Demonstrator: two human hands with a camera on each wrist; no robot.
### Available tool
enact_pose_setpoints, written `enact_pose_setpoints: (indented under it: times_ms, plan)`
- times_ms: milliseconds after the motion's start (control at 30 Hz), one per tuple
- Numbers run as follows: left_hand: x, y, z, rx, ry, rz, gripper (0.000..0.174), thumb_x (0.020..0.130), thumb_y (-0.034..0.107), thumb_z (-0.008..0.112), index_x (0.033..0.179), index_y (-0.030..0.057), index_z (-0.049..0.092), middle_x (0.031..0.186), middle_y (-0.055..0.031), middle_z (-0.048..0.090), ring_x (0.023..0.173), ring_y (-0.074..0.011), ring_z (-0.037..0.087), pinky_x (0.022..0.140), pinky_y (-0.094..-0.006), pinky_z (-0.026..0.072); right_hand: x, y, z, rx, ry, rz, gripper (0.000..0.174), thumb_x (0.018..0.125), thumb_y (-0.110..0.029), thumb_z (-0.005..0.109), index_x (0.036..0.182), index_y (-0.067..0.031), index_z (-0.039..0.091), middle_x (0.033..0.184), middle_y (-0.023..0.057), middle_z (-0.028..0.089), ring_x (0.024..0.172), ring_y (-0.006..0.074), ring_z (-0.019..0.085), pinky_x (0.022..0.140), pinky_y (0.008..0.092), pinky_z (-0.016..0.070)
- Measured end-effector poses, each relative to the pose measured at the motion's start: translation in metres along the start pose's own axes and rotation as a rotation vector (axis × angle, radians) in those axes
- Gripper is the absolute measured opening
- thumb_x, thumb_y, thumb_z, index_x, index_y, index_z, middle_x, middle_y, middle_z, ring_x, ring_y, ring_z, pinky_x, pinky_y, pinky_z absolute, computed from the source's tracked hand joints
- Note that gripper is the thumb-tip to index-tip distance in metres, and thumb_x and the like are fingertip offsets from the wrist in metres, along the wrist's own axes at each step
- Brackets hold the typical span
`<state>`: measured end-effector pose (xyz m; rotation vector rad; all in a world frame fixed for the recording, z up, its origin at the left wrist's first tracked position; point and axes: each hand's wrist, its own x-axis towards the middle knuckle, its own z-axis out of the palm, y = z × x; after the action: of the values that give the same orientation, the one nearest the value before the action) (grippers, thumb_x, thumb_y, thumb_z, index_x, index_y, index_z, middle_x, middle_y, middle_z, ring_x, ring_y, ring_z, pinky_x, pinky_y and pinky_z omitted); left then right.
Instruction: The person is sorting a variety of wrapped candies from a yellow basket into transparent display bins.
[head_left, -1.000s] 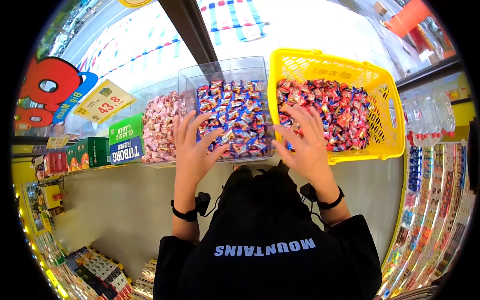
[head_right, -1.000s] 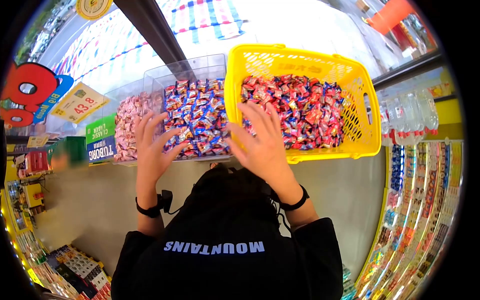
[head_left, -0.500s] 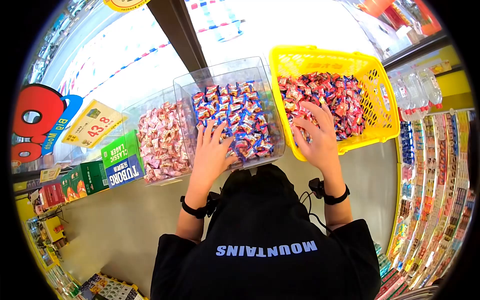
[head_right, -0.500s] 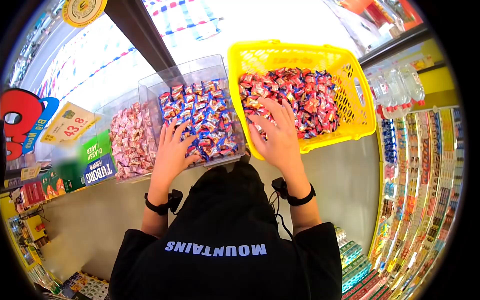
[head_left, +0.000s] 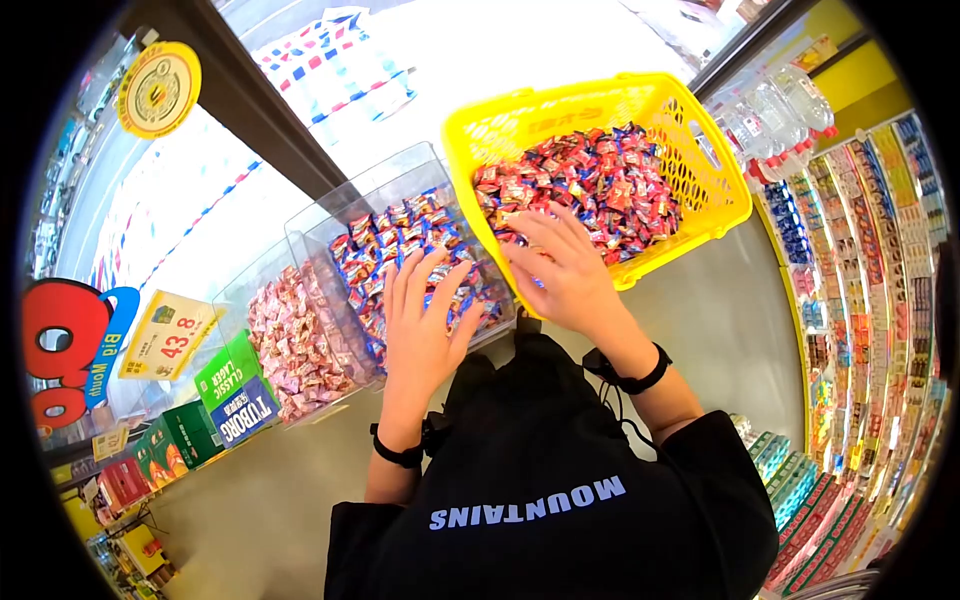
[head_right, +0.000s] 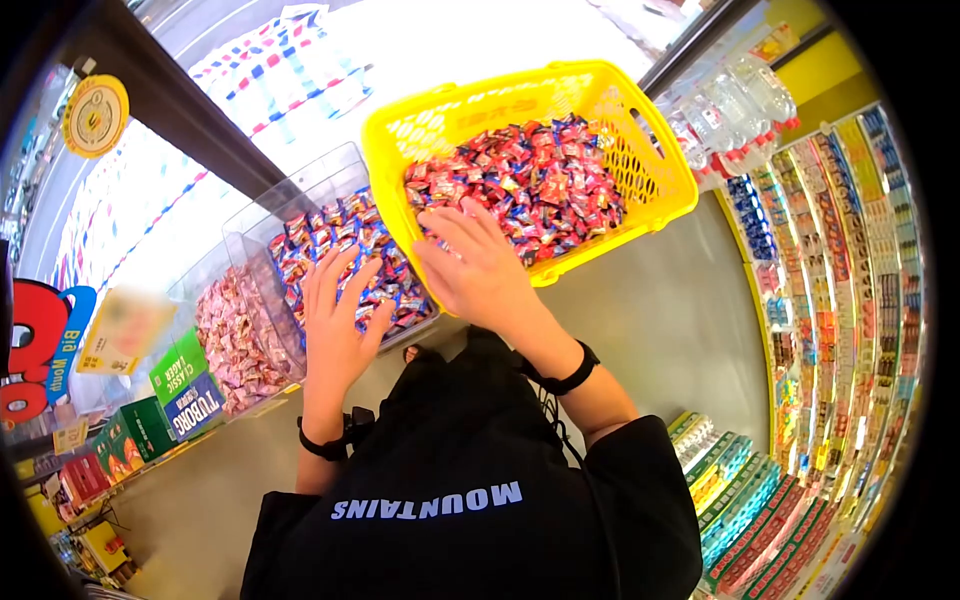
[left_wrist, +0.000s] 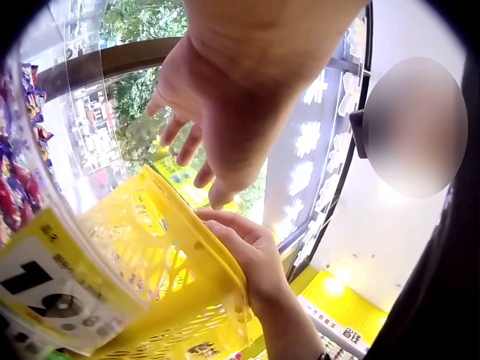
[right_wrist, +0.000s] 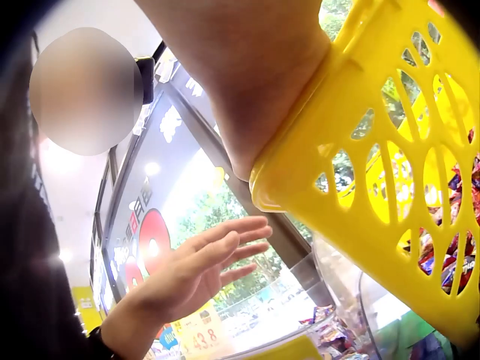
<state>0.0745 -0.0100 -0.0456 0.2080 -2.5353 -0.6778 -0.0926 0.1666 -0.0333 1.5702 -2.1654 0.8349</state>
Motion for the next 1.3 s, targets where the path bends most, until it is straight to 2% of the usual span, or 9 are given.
enact_pose_setpoints:
  times_ms: [133,167,233,500,700,900,1067,1200,1300]
  plan:
    - [0.021,0.025,0.011,0.013,0.033,0.048,0.052,0.089,0.020,0.084,0.139,0.0114,0.071,0.155,-0.0158,0.058,0.148,-0.0426,0.050,0.126,-0.0610,0.0338,-0.003,0.005,-0.016,0.054,-0.026,-0.047,0.029,0.087,-0.013,0.081,0.115,-0.0083,0.076,0.136,0.0141,0.069,0.134,0.0345,0.064,0.120,0.0564,0.0439]
    - [0.024,0.031,0.016,0.021,0.021,0.023,0.052,0.090,0.026,0.085,0.139,0.0140,0.073,0.153,-0.0144,0.058,0.149,-0.0412,0.048,0.127,-0.0640,0.0314,-0.004,0.008,-0.025,0.064,-0.035,-0.052,0.030,0.087,-0.013,0.081,0.116,-0.0082,0.077,0.136,0.0140,0.069,0.134,0.0345,0.064,0.121,0.0563,0.0439]
    - [0.034,0.047,0.026,0.048,0.006,0.027,0.052,0.090,0.027,0.085,0.139,0.0145,0.073,0.153,-0.0139,0.058,0.149,-0.0412,0.048,0.128,-0.0641,0.0309,-0.010,0.022,-0.042,0.089,-0.040,-0.055,0.034,0.087,-0.015,0.081,0.119,-0.0072,0.076,0.138,0.0137,0.069,0.135,0.0349,0.063,0.121,0.0557,0.0438]
    - [0.082,0.109,0.082,0.176,-0.005,-0.025,0.048,0.090,0.024,0.086,0.136,0.0148,0.074,0.153,-0.0119,0.060,0.148,-0.0406,0.050,0.128,-0.0615,0.0310,-0.049,0.130,-0.119,0.084,-0.039,0.005,0.033,0.088,-0.012,0.082,0.120,-0.0071,0.076,0.142,0.0142,0.068,0.129,0.0351,0.065,0.116,0.0556,0.0474]
    - [0.094,0.130,0.105,0.260,0.014,-0.091,0.045,0.089,0.023,0.087,0.131,0.0132,0.075,0.150,-0.0122,0.062,0.145,-0.0400,0.053,0.128,-0.0607,0.0323,-0.065,0.192,-0.148,0.073,-0.078,0.032,0.031,0.088,-0.013,0.082,0.118,-0.0066,0.077,0.143,0.0142,0.068,0.131,0.0361,0.064,0.118,0.0554,0.0464]
    - [0.092,0.128,0.114,0.136,0.014,-0.160,0.040,0.091,0.025,0.085,0.129,0.0158,0.076,0.148,-0.0108,0.063,0.143,-0.0374,0.055,0.126,-0.0620,0.0340,-0.063,0.208,-0.150,0.119,-0.154,-0.027,0.030,0.088,-0.015,0.082,0.117,-0.0074,0.077,0.137,0.0137,0.069,0.129,0.0357,0.064,0.118,0.0547,0.0463]
    - [0.091,0.127,0.113,0.154,0.011,-0.138,0.036,0.091,0.025,0.085,0.125,0.0144,0.076,0.146,-0.0116,0.063,0.141,-0.0374,0.056,0.123,-0.0601,0.0379,-0.054,0.215,-0.154,0.137,-0.242,-0.097,0.030,0.088,-0.016,0.083,0.116,-0.0084,0.076,0.133,0.0125,0.069,0.127,0.0354,0.065,0.116,0.0533,0.0481]
    - [0.089,0.128,0.114,0.136,0.013,-0.128,0.032,0.093,0.024,0.084,0.122,0.0138,0.076,0.147,-0.0123,0.062,0.142,-0.0389,0.055,0.122,-0.0600,0.0396,-0.015,0.220,-0.175,0.133,-0.339,-0.248,0.030,0.087,-0.016,0.084,0.115,-0.0094,0.076,0.135,0.0121,0.070,0.126,0.0351,0.067,0.114,0.0525,0.0504]
    - [0.088,0.125,0.114,0.102,0.008,-0.122,0.034,0.092,0.019,0.083,0.124,0.0111,0.077,0.147,-0.0119,0.063,0.141,-0.0392,0.057,0.121,-0.0562,0.0401,0.027,0.219,-0.176,0.138,-0.422,-0.357,0.027,0.088,-0.016,0.085,0.113,-0.0103,0.078,0.138,0.0129,0.071,0.126,0.0360,0.068,0.114,0.0517,0.0524]
